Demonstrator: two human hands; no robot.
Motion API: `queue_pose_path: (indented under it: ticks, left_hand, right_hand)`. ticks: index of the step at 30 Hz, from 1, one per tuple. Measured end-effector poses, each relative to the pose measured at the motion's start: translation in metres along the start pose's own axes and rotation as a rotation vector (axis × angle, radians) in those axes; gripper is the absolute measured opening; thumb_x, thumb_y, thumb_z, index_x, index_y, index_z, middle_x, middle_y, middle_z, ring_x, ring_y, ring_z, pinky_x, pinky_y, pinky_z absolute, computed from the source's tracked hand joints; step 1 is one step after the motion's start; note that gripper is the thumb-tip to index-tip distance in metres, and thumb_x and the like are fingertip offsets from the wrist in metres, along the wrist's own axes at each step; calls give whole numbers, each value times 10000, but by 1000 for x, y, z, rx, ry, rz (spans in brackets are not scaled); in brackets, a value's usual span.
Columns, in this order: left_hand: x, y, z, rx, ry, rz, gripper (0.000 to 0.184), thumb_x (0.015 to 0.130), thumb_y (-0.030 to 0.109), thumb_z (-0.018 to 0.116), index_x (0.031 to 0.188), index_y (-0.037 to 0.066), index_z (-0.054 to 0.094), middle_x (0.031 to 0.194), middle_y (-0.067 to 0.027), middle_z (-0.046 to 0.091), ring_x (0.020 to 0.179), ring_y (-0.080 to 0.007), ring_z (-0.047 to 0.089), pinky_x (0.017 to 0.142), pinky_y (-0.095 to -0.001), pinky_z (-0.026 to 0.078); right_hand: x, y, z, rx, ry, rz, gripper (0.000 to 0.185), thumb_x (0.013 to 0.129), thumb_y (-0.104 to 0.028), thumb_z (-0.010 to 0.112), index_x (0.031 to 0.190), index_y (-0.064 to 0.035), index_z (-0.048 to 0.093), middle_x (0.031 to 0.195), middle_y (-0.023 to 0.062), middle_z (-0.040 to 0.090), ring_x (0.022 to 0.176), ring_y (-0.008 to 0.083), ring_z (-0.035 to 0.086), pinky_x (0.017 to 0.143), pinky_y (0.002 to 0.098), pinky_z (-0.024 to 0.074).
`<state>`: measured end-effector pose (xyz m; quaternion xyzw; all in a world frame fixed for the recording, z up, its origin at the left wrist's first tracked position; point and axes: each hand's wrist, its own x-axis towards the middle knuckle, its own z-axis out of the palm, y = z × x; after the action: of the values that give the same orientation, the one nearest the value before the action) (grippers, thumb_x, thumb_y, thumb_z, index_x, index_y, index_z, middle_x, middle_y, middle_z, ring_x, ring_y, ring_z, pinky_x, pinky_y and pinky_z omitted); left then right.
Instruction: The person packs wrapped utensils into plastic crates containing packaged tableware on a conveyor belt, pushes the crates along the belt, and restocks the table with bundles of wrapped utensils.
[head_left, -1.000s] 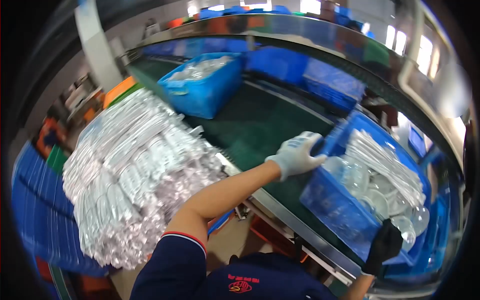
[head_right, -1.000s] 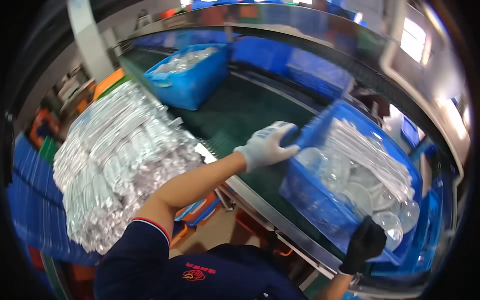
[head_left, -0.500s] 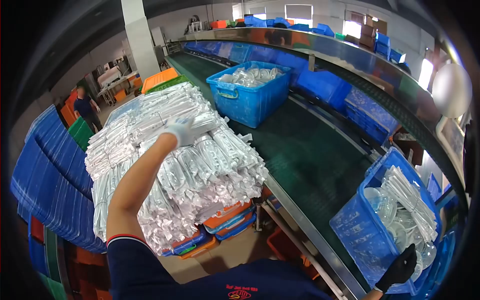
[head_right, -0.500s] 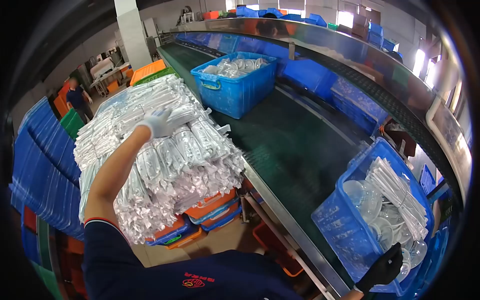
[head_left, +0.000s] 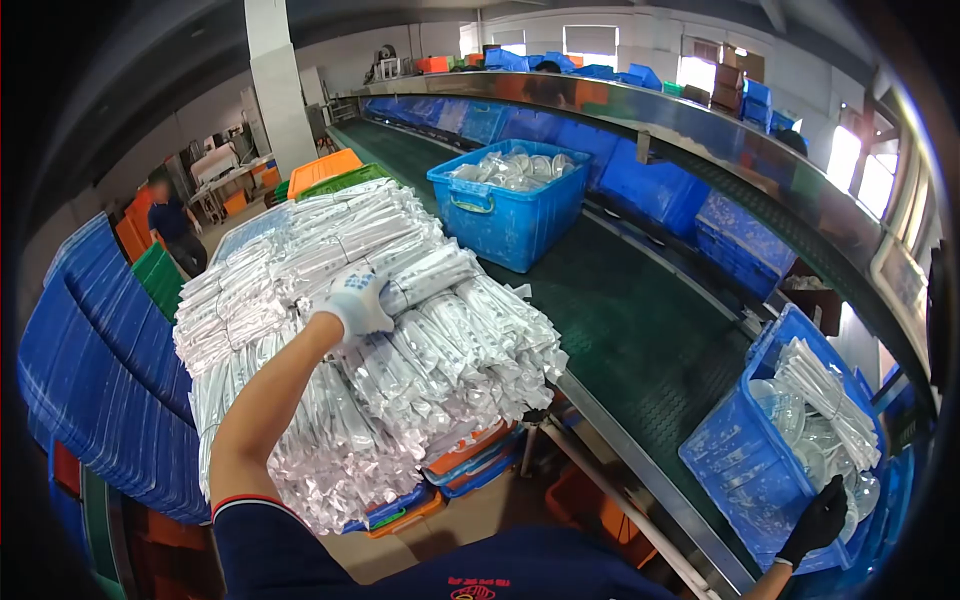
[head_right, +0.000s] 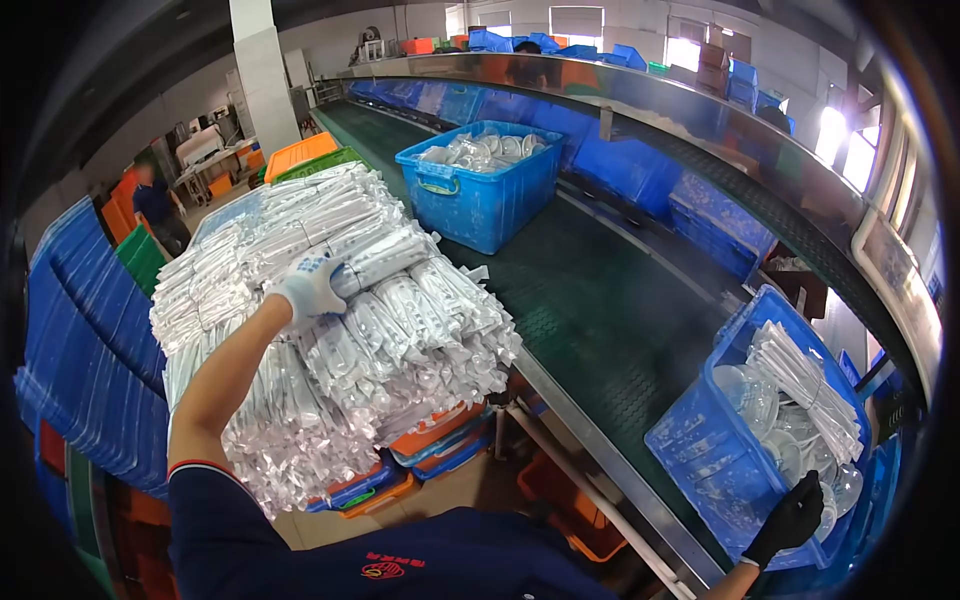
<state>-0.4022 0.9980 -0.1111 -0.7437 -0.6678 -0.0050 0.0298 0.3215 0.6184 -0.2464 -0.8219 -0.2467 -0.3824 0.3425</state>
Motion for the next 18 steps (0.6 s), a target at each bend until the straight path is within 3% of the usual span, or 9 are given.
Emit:
queue_pose_path:
  ticks: [2, 3, 4, 6, 7, 10, 14, 18]
  left_hand:
    - [-17, 0, 0, 209, 247, 153, 825, 709, 428, 772, 1429, 75, 576, 1348, -248, 617, 1247, -363, 608, 1074, -400, 461]
    - [-20, -2, -6, 157, 169, 145, 936, 725, 437, 768, 1533, 81, 457, 1437, -262, 556, 1320, -370, 559, 1116, -392, 421]
    - [-15, -11, -1, 157, 168, 145, 936, 725, 437, 768, 1533, 81, 457, 1437, -262, 556, 1320, -370, 559, 1116, -392, 421]
    - [-2, -30, 12, -309, -88, 65, 1036, 737, 460, 757, 1609, 104, 326, 1482, -265, 524, 1365, -388, 522, 1136, -390, 406]
    - [3, -34, 15, -277, -114, 63, 1104, 750, 466, 747, 1644, 99, 213, 1513, -273, 492, 1399, -395, 490, 1147, -383, 397]
    - [-16, -13, 0, -231, -82, 15, 1075, 754, 441, 748, 1628, 68, 245, 1497, -275, 508, 1384, -394, 506, 1137, -381, 411]
    - [-14, -10, 14, -83, 75, 154, 1002, 771, 360, 738, 1610, 66, 275, 1471, -243, 523, 1328, -401, 535, 1114, -418, 418]
    - [-25, -5, -1, -113, 67, 221, 1014, 761, 313, 753, 1601, 29, 260, 1478, -247, 509, 1335, -401, 525, 1106, -419, 426]
  right_hand:
    - [1, 4, 2, 26, 13, 2, 337, 1051, -322, 577, 1159, -65, 767, 1079, 113, 772, 937, 279, 739, 790, 365, 565]
    - [1, 7, 4, 5, 51, -70, 337, 1055, -315, 570, 1165, -63, 765, 1085, 113, 772, 946, 278, 740, 798, 367, 564]
    - [1, 10, 6, 4, 50, -71, 337, 1055, -315, 570, 1165, -63, 765, 1085, 113, 772, 946, 278, 740, 798, 367, 564]
    - [3, 0, 0, -115, 33, -19, 349, 1060, -319, 555, 1174, -62, 762, 1110, 109, 770, 967, 275, 738, 824, 366, 564]
    - [3, 5, 4, -113, 34, -17, 349, 1060, -319, 555, 1174, -62, 762, 1110, 109, 770, 967, 275, 738, 824, 366, 564]
    - [1, 16, 9, -63, 58, -110, 359, 1066, -325, 532, 1180, -74, 762, 1130, 100, 767, 984, 276, 734, 843, 371, 563]
    - [4, 18, 8, -129, 67, -130, 359, 1071, -316, 505, 1175, -90, 764, 1144, 90, 764, 1004, 280, 728, 858, 383, 560]
    - [9, 21, 6, -326, -97, -76, 359, 1067, -328, 505, 1193, -101, 753, 1127, 105, 755, 983, 314, 708, 839, 395, 542]
